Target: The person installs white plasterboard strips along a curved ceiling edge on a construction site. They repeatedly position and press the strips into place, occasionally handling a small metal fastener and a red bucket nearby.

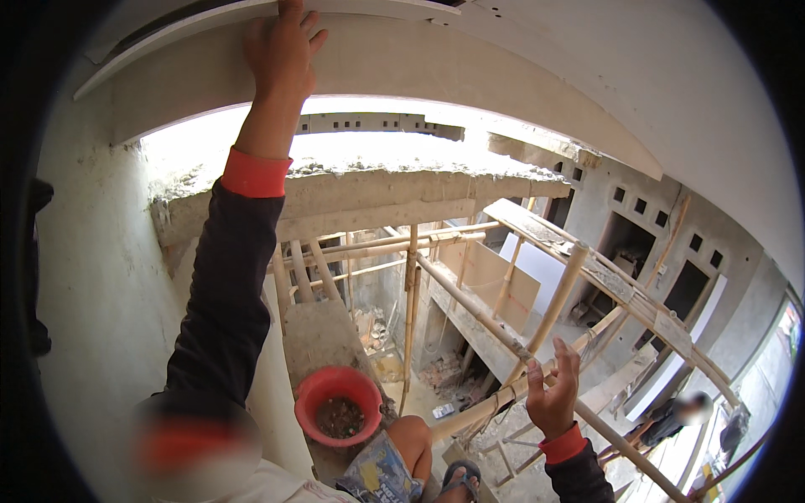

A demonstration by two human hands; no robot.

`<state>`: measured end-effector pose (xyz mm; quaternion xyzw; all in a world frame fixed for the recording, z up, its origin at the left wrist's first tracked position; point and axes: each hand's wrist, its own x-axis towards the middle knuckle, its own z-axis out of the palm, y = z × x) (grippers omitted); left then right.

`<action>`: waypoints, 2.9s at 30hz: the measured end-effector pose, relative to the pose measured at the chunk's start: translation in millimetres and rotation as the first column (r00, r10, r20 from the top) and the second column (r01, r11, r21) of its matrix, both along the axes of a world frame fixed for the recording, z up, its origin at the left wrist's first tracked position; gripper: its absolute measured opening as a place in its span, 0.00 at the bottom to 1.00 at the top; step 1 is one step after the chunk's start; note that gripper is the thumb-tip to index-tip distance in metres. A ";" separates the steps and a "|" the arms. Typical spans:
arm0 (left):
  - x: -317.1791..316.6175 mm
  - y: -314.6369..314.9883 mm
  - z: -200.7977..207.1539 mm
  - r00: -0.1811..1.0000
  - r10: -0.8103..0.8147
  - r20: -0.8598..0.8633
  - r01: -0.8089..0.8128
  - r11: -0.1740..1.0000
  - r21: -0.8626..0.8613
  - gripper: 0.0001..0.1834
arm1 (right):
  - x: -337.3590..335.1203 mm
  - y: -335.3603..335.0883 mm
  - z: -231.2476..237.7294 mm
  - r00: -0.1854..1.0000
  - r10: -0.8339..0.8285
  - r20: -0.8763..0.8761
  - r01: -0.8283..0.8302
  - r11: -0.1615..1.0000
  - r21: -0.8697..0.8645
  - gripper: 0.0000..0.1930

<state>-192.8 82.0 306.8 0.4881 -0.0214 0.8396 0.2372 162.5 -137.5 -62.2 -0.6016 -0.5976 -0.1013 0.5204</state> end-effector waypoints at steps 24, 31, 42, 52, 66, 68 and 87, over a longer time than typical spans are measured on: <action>-2.7 25.3 28.6 0.998 0.053 0.013 -0.053 0.999 -0.002 0.51 | 6.4 -5.1 -11.4 1.000 0.004 -0.024 -0.006 0.997 -0.081 0.28; -3.0 48.7 47.7 0.901 -0.429 0.071 0.403 0.885 0.231 0.41 | 5.9 -2.9 -14.1 1.000 0.005 -0.020 -0.007 0.997 -0.071 0.28; 21.5 60.7 54.7 0.727 0.540 0.425 -0.564 0.822 -0.080 0.50 | 3.1 -3.1 -16.3 0.993 0.043 -0.107 -0.052 0.995 -0.086 0.29; 32.3 51.2 57.7 0.784 0.578 0.228 -0.528 0.813 -0.244 0.46 | 0.9 0.5 -18.3 0.991 0.056 -0.122 -0.069 0.992 -0.104 0.31; 38.3 53.5 61.2 0.644 0.698 0.314 -0.711 0.697 -0.093 0.39 | 1.0 1.2 -21.5 0.993 0.049 -0.111 -0.064 0.989 -0.136 0.31; 38.0 55.0 58.7 0.739 0.614 0.277 -0.636 0.771 -0.015 0.39 | 1.7 2.0 -22.6 0.986 0.063 -0.152 -0.085 0.986 -0.140 0.31; 30.1 60.2 63.3 0.615 0.704 0.356 -0.705 0.693 -0.150 0.39 | 2.4 -0.2 -22.9 0.993 0.078 -0.088 -0.089 0.989 -0.122 0.31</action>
